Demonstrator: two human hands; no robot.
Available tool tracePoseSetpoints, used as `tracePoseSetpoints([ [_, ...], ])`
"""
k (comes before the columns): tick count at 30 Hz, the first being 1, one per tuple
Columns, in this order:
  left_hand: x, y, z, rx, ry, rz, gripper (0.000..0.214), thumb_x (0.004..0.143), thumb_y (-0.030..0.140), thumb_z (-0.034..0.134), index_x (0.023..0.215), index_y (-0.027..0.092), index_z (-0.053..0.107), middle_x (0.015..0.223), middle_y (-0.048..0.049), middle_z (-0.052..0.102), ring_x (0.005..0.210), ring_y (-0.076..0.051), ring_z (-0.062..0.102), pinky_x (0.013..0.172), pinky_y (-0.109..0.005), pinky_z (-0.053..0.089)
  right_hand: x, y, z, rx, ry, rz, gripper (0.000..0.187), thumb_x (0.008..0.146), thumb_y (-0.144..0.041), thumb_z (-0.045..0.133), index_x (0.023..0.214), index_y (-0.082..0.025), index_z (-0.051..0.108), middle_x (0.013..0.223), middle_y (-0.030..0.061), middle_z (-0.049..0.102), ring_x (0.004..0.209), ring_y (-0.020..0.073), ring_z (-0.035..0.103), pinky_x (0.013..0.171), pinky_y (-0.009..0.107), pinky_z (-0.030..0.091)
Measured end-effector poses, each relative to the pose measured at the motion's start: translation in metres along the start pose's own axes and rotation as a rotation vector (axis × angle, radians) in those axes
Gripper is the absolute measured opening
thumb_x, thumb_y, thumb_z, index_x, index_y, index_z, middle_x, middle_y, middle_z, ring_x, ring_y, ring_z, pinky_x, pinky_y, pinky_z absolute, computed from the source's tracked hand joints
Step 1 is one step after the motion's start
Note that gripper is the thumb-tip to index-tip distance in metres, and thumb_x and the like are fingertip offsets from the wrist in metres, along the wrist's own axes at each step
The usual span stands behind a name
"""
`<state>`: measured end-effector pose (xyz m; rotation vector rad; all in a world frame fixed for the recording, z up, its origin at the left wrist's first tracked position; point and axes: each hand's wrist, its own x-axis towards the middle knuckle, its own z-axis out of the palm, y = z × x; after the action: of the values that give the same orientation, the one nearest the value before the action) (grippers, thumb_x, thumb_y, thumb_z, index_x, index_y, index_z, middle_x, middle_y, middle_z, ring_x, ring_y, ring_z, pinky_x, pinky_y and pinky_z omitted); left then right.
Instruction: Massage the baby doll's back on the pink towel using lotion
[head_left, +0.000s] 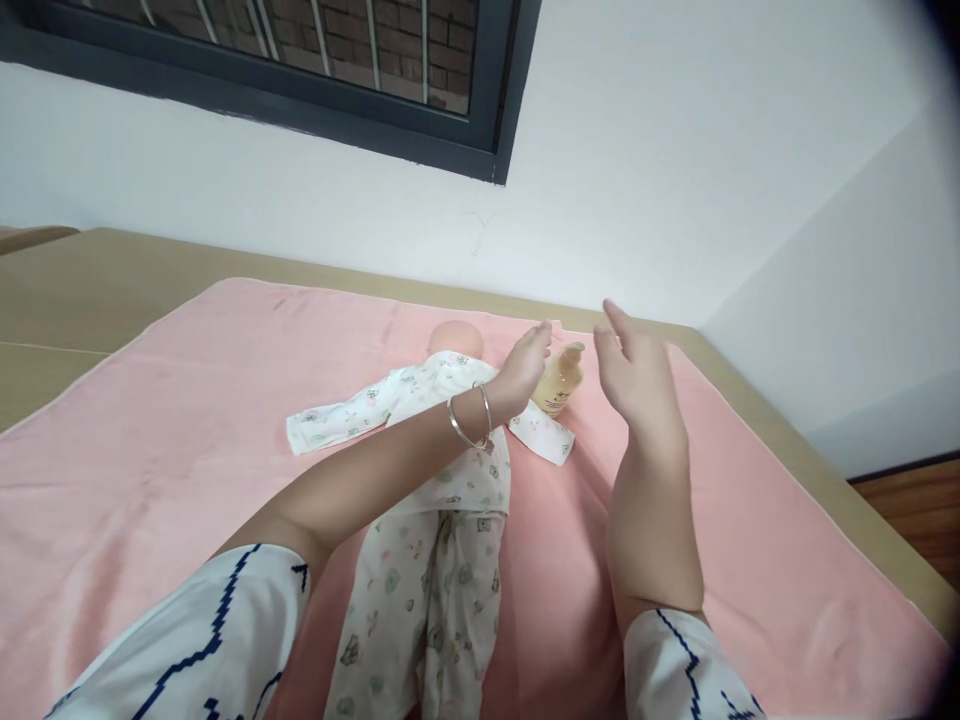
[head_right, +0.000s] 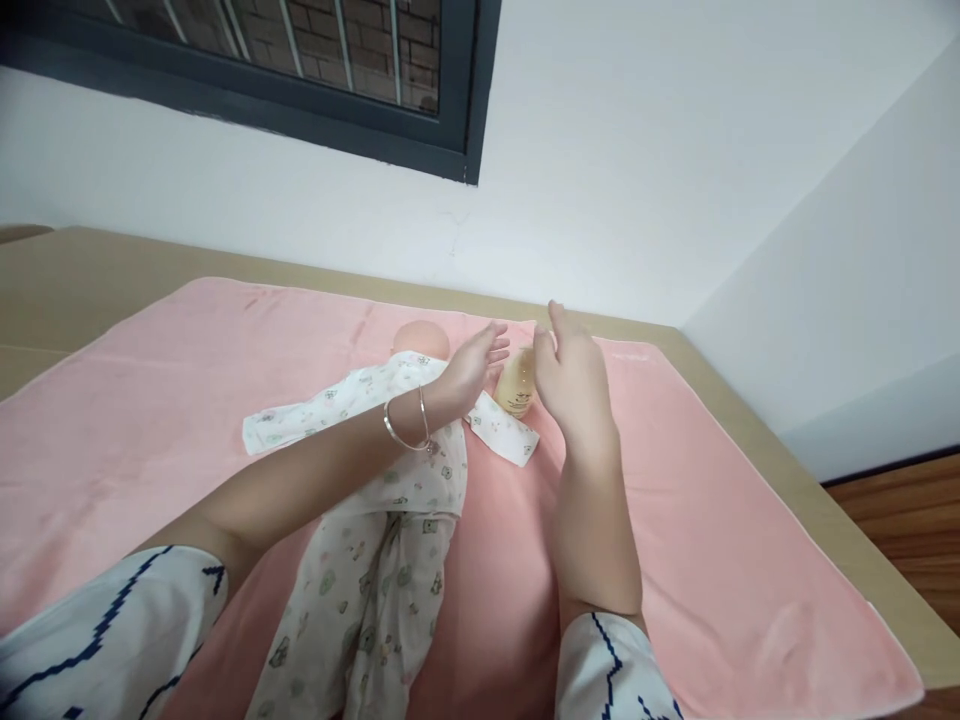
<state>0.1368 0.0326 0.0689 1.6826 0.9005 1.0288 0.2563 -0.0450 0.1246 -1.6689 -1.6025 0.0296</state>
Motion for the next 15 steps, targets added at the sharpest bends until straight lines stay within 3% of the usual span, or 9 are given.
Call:
tracePoseSetpoints([
  [3, 0.004, 0.013, -0.002, -0.586, -0.055, -0.405, 0.059, 0.106, 0.045, 0.019, 0.147, 0.013, 0.046, 0.148, -0.0209, 0.055, 0.135, -0.026, 0.059, 0.108, -0.041, 0.054, 0.012, 0.008, 0.004, -0.170, -0.232, 0.041, 0.043, 0.097, -0.024, 0.035, 0.127, -0.013, 0.064, 0.132, 0.0189, 0.068, 0.122, 0.0348, 0.063, 0.096, 0.048, 0.050],
  [5, 0.002, 0.021, -0.003, -0.826, -0.010, -0.534, 0.059, 0.104, 0.044, 0.027, 0.148, 0.009, 0.046, 0.151, -0.0208, 0.052, 0.139, -0.024, 0.055, 0.111, -0.033, 0.051, 0.015, 0.009, 0.008, -0.255, -0.364, 0.049, 0.038, 0.094, -0.018, 0.033, 0.111, -0.015, 0.068, 0.118, 0.0162, 0.073, 0.105, 0.0290, 0.068, 0.083, 0.037, 0.050],
  [7, -0.001, 0.027, -0.004, -0.946, 0.042, -0.593, 0.060, 0.103, 0.043, 0.032, 0.149, 0.007, 0.044, 0.152, -0.0202, 0.051, 0.141, -0.022, 0.052, 0.112, -0.028, 0.048, 0.015, 0.006, 0.014, -0.352, -0.408, 0.048, 0.036, 0.093, -0.014, 0.033, 0.102, -0.016, 0.067, 0.108, 0.0141, 0.075, 0.095, 0.0254, 0.068, 0.072, 0.032, 0.046],
  [11, -0.003, 0.027, -0.007, -1.031, 0.061, -0.628, 0.064, 0.103, 0.043, 0.036, 0.151, 0.002, 0.041, 0.155, -0.0212, 0.047, 0.144, -0.023, 0.048, 0.115, -0.026, 0.045, 0.011, -0.002, 0.024, -0.551, -0.354, 0.054, 0.034, 0.094, -0.016, 0.034, 0.098, -0.016, 0.068, 0.102, 0.0152, 0.075, 0.094, 0.0275, 0.067, 0.064, 0.031, 0.038],
  [15, -0.006, 0.022, -0.015, -1.070, -0.005, -0.622, 0.066, 0.104, 0.045, 0.034, 0.152, 0.001, 0.039, 0.157, -0.0207, 0.045, 0.145, -0.024, 0.046, 0.118, -0.030, 0.042, 0.014, -0.004, 0.032, -0.637, -0.298, 0.118, 0.033, 0.093, -0.017, 0.040, 0.110, -0.018, 0.068, 0.102, 0.0153, 0.075, 0.095, 0.0296, 0.070, 0.065, 0.031, 0.039],
])
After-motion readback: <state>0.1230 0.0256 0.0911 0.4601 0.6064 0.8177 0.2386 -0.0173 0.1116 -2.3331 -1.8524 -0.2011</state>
